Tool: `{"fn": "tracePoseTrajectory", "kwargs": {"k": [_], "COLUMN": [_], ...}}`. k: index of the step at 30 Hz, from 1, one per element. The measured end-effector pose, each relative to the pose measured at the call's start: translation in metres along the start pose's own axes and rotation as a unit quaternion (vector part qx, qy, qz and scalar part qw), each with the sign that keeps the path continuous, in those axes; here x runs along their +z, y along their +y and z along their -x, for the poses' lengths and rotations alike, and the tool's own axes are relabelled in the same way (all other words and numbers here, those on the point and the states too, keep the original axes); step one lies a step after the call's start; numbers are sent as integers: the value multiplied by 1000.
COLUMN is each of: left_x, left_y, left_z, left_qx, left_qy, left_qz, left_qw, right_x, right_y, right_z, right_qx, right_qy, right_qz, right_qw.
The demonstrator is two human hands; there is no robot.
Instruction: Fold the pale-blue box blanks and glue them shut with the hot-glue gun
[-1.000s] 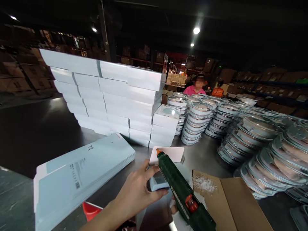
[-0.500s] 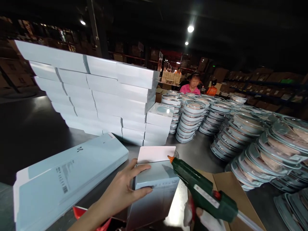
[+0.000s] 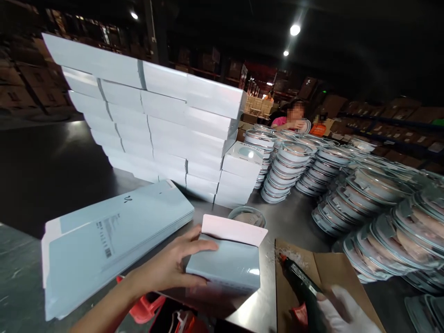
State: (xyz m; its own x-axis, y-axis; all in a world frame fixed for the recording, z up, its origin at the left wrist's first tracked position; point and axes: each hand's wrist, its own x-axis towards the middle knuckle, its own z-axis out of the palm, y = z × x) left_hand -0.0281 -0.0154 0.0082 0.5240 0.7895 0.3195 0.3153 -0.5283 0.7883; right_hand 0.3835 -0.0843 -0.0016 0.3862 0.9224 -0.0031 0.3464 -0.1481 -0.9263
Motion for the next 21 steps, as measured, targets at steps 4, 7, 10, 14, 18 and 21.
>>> {"fn": "tracePoseTrajectory", "kwargs": {"k": [4, 7, 10, 14, 18, 21], "left_x": [6, 22, 37, 30, 11, 8], "left_y": [-4, -19, -31, -23, -2, 5], "left_z": [3, 7, 11, 12, 8, 4], "left_qx": [-2, 39, 103, 106, 74, 80], "left_qy": [8, 69, 165, 98, -14, -15], "left_qz": [9, 61, 143, 66, -25, -25], "left_qw": [1000, 995, 971, 987, 997, 996], "right_x": [74, 99, 100, 107, 119, 125], "right_y": [-40, -49, -42, -45, -62, -66], "right_z": [-2, 1, 5, 11, 9, 8], "right_qx": [-171, -193, -257, -430, -552, -582], "right_qy": [-210, -304, -305, -280, -240, -215], "right_qz": [-84, -35, 21, 62, 92, 104], "right_qw": [959, 932, 917, 856, 793, 777]}}
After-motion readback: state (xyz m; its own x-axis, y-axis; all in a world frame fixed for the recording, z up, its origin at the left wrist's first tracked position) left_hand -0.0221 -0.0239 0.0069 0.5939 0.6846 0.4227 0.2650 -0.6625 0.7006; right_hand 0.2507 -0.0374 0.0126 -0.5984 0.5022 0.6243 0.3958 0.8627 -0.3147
